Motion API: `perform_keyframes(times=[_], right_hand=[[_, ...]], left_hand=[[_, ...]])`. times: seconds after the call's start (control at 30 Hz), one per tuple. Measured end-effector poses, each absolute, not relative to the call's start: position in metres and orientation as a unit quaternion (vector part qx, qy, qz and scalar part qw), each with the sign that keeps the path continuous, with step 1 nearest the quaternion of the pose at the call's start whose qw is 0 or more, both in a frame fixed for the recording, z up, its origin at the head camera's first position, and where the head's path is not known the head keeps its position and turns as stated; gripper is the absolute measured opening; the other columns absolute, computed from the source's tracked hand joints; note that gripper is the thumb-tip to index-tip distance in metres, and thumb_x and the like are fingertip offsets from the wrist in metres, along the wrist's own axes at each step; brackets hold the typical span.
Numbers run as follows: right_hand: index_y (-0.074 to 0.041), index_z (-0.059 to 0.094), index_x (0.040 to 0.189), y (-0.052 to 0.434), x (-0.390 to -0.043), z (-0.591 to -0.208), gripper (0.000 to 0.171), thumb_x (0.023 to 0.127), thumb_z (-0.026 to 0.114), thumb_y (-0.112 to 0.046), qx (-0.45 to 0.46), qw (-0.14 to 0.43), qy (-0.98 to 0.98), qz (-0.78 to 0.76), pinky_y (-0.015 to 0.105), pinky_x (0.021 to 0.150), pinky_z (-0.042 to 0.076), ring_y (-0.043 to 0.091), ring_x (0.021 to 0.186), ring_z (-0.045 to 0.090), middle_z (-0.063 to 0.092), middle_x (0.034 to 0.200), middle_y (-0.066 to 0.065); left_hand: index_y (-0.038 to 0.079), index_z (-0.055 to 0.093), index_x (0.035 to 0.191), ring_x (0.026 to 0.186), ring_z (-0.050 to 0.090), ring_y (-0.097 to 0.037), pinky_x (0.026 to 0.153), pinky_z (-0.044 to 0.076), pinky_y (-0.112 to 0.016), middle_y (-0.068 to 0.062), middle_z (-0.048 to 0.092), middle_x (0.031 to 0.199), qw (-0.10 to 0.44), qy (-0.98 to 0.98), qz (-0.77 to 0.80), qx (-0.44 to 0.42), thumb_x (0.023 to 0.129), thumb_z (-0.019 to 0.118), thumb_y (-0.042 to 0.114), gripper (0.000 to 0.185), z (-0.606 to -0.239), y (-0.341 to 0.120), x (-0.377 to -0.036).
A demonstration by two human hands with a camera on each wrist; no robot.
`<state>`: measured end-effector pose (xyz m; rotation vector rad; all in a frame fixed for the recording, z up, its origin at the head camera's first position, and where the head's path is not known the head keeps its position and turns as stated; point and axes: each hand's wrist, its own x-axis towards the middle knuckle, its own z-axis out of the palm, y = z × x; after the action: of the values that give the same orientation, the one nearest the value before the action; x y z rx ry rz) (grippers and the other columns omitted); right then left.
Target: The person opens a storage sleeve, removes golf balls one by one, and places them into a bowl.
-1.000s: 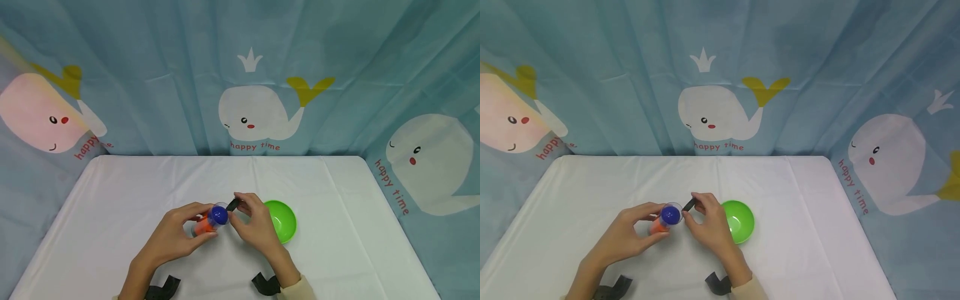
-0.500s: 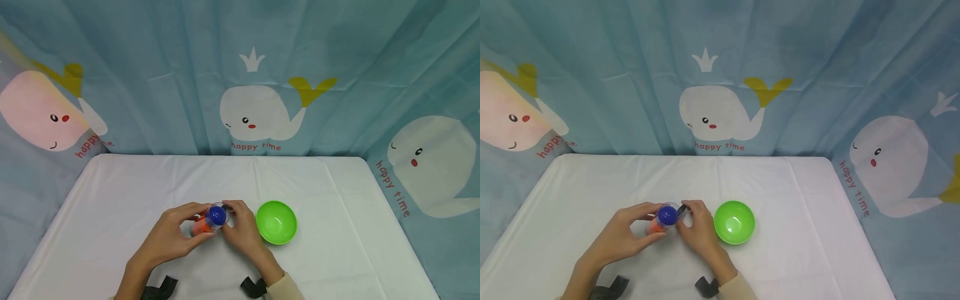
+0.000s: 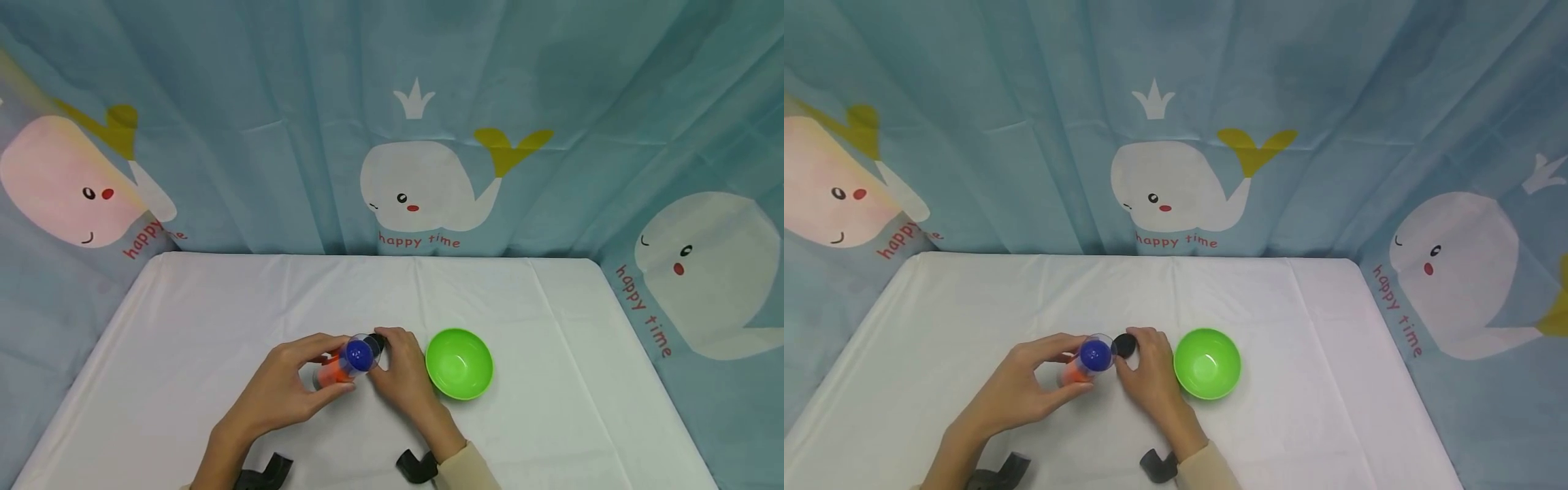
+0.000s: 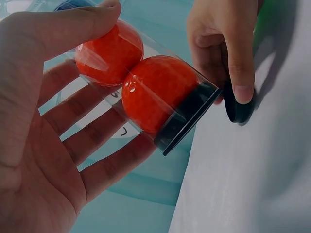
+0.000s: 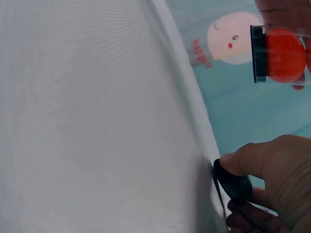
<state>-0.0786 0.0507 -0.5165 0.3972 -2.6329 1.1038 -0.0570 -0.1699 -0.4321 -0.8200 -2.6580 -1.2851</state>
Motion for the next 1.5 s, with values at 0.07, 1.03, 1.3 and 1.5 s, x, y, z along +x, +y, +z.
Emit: perform_keyframes(times=[0.07, 1.03, 1.3, 1.5], right_hand=[[-0.006, 0.072, 0.125, 0.052, -0.079, -0.518, 0.053, 0.075, 0.090, -0.010, 0.136, 0.127, -0.909, 0.372, 0.042, 0.097, 0.054, 0.028, 0.108, 0.065, 0.074, 0.116, 0.009], [-0.014, 0.071, 0.131, 0.083, -0.066, -0.453, 0.032, 0.099, 0.073, -0.008, 0.190, 0.098, -0.824, 0.525, 0.031, 0.095, 0.062, 0.017, 0.105, 0.074, 0.074, 0.120, 0.002], [-0.019, 0.072, 0.129, 0.110, -0.051, -0.426, 0.026, 0.105, 0.065, -0.013, 0.200, 0.111, -0.819, 0.527, 0.029, 0.093, 0.062, 0.014, 0.106, 0.074, 0.074, 0.121, -0.002], [-0.020, 0.070, 0.132, 0.123, -0.048, -0.414, 0.036, 0.097, 0.077, -0.014, 0.225, 0.110, -0.818, 0.518, 0.030, 0.092, 0.062, 0.016, 0.111, 0.071, 0.071, 0.124, -0.001]], left_hand=[[0.030, 0.071, 0.134, 0.104, 0.072, -0.001, 0.083, 0.064, -0.029, 0.016, 0.075, 0.122, 0.041, -0.867, -0.417, -0.270, 0.086, 0.089, 0.043, 0.053, -0.432, -0.169, -0.057], [0.033, 0.071, 0.134, 0.103, 0.072, 0.000, 0.087, 0.064, -0.032, 0.020, 0.074, 0.119, 0.050, -0.876, -0.401, -0.265, 0.083, 0.091, 0.042, 0.056, -0.436, -0.162, -0.058], [0.039, 0.067, 0.141, 0.103, 0.069, 0.002, 0.089, 0.064, -0.033, 0.023, 0.071, 0.113, 0.045, -0.882, -0.391, -0.260, 0.079, 0.095, 0.033, 0.068, -0.439, -0.152, -0.062], [0.040, 0.069, 0.139, 0.097, 0.065, 0.003, 0.085, 0.063, -0.030, 0.021, 0.068, 0.112, 0.033, -0.883, -0.382, -0.270, 0.081, 0.094, 0.036, 0.064, -0.436, -0.138, -0.070]])
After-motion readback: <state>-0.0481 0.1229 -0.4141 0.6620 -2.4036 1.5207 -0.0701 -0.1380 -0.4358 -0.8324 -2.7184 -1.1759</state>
